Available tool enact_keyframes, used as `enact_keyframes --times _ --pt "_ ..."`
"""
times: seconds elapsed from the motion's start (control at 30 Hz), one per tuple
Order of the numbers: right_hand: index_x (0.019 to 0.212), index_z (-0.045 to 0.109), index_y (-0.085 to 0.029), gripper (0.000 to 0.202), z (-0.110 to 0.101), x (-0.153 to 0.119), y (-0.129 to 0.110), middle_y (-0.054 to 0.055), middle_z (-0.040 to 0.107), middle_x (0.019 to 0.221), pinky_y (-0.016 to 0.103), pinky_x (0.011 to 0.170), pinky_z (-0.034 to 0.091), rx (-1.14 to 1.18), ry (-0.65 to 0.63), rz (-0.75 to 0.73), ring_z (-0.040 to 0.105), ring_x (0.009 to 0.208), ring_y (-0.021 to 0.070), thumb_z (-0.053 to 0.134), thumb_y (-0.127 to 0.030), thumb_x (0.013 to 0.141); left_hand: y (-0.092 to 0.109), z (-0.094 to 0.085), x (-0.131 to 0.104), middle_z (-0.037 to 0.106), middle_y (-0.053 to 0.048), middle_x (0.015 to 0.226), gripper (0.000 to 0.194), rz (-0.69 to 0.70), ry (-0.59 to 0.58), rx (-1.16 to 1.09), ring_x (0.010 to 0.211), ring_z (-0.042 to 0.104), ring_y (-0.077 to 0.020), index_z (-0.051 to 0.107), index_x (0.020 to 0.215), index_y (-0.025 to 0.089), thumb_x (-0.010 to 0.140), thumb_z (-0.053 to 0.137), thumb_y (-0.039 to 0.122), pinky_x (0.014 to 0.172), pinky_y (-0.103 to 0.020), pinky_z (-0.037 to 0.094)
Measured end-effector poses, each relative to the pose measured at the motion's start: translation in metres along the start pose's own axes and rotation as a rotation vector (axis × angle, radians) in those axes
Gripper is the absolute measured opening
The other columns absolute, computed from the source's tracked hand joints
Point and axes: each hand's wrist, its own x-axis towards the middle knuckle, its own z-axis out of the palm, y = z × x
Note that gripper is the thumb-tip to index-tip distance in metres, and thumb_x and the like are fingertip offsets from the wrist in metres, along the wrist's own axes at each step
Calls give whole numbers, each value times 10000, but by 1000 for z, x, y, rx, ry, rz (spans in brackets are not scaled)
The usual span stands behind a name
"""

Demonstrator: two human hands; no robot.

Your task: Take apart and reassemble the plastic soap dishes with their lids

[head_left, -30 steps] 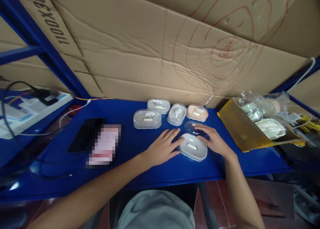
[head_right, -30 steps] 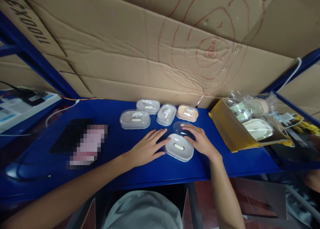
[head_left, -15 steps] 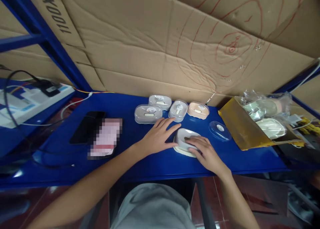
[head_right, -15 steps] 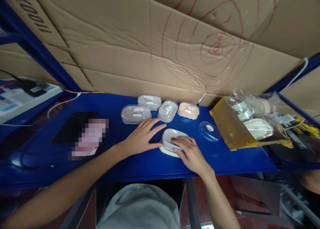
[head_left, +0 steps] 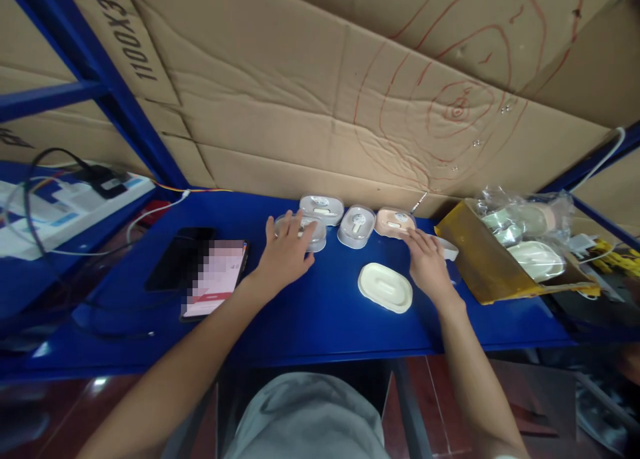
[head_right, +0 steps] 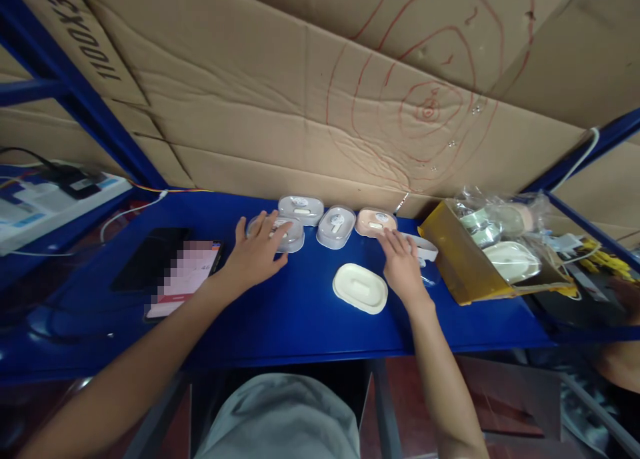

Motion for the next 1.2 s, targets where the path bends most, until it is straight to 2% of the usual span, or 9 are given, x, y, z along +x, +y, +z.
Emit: enact_keyframes --times 0.13,0.23,0.33,0.47,0.6,0.77,0.93,1.03,1.2 --pt "1643 469 -248 810 19 57 -35 101 447 1729 606 1294 277 206 -162 -201 356 1629 283 409 43 889 -9 -4 2 543 -241 1584 569 26 -77 -48 1461 500 -462 595 1499 182 935 657 223 1138 -705 380" --pt "1613 511 -287 672 26 76 -49 112 531 1664 612 1274 284 300 -219 -238 448 1561 299 553 -82 975 -5 -10 3 658 -163 1422 494 69 -97 -70 1301 606 -412 674 1415 243 948 730 392 1079 -624 433" --pt "1546 596 -332 566 23 70 -50 109 641 1523 570 1237 312 313 -187 -244 550 1431 314 733 -321 997 -1 -10 3 703 -114 1270 394 71 -87 -145 1206 644 -356 730 1313 264 1001 680 499 1052 -553 449" --pt "1480 664 -309 479 15 57 -50 115 709 1352 515 1176 339 289 -127 -235 608 1308 314 679 -503 1042 2 -3 4 702 -126 1266 300 34 -30 -142 1177 649 -342 731 1290 239 1064 576 360 1043 -536 444" --pt "1405 718 -257 426 16 59 -50 114 753 1199 493 1135 351 211 -57 -132 647 1181 308 540 -505 1107 7 -1 5 689 -163 1313 322 92 17 -91 1215 648 -358 723 1293 198 1071 489 208 1049 -548 445" --pt "1426 701 -196 439 19 61 -47 185 715 1305 553 1103 352 169 3 -15 600 1252 365 385 -295 1138 21 -12 -7 751 -78 1032 281 294 -87 -123 1028 715 -288 757 1051 216 1030 669 482 984 -430 516" --pt "1357 743 -296 313 13 52 -49 71 767 1332 470 1112 418 273 -185 -228 671 1258 283 586 -330 1089 25 -19 -17 769 -104 1093 311 336 -206 -82 1031 741 -315 747 1052 197 903 843 451 900 -412 552" --pt "1422 695 -301 378 10 47 -54 71 729 1449 571 1240 306 348 -303 -301 654 1351 306 670 -406 1060 22 -19 -16 778 -98 1108 190 317 -218 -96 1047 754 -292 751 1097 201 974 767 345 875 -372 551" --pt "1381 732 -315 329 10 48 -60 66 794 1328 580 1277 273 361 -264 -287 720 1256 299 595 -423 1103 21 -17 -13 808 -73 1090 232 246 -182 -118 1010 773 -270 723 1226 224 1085 608 367 889 -370 545"
